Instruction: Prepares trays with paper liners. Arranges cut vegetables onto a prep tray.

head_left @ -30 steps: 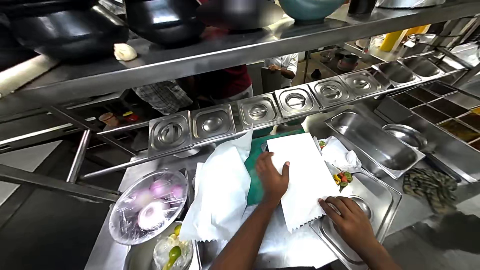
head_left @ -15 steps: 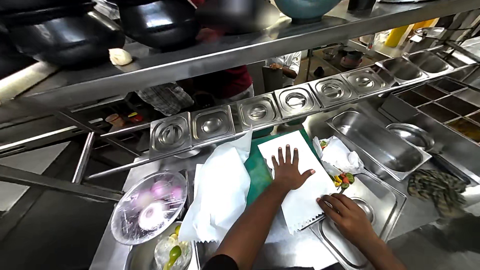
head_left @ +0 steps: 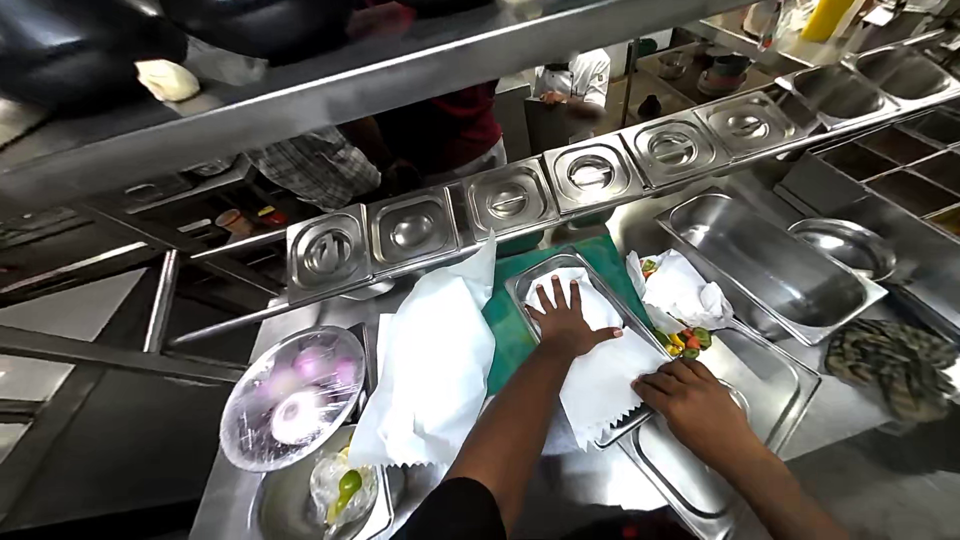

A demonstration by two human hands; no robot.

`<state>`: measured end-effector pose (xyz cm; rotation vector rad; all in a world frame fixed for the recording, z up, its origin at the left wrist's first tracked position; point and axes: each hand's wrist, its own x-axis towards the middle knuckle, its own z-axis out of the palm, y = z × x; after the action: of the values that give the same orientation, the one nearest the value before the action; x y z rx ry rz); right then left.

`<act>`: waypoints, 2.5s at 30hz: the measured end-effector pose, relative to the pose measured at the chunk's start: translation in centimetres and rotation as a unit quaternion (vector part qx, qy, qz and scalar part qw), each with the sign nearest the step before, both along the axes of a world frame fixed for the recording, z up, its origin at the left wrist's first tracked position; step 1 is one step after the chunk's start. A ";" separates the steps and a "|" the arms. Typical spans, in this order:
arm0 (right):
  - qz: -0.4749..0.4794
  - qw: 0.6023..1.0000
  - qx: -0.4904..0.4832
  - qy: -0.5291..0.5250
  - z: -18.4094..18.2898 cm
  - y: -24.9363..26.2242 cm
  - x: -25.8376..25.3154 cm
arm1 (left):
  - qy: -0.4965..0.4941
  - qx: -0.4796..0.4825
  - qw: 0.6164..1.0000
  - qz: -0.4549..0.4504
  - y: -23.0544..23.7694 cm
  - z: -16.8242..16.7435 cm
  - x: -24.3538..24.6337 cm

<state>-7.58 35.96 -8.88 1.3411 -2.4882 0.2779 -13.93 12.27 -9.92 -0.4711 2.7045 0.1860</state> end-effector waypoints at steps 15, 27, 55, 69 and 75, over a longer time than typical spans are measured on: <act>0.034 0.959 0.080 -0.271 4.6 -5.1 -0.6 | 0.010 -0.001 1.000 0.011 0.1 -0.2 -0.8; 0.057 0.871 0.296 -0.388 3.0 -6.1 -0.5 | -0.002 -0.006 1.000 0.012 0.2 0.2 -1.3; 0.075 0.883 0.282 -0.369 2.7 -5.3 -1.1 | 0.055 0.135 0.987 0.064 -4.3 2.8 -6.0; 0.019 0.962 -0.052 -0.266 3.6 -2.1 -2.0 | -0.031 0.111 0.992 -0.044 -2.8 4.6 -3.9; -0.223 0.926 -0.238 -0.192 2.0 4.8 -6.7 | 0.326 0.085 0.940 0.062 -0.7 4.4 6.4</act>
<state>-14.24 40.78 -6.85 0.5445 -2.6866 1.0377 -7.54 11.58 -5.52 -0.6140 3.2506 0.7202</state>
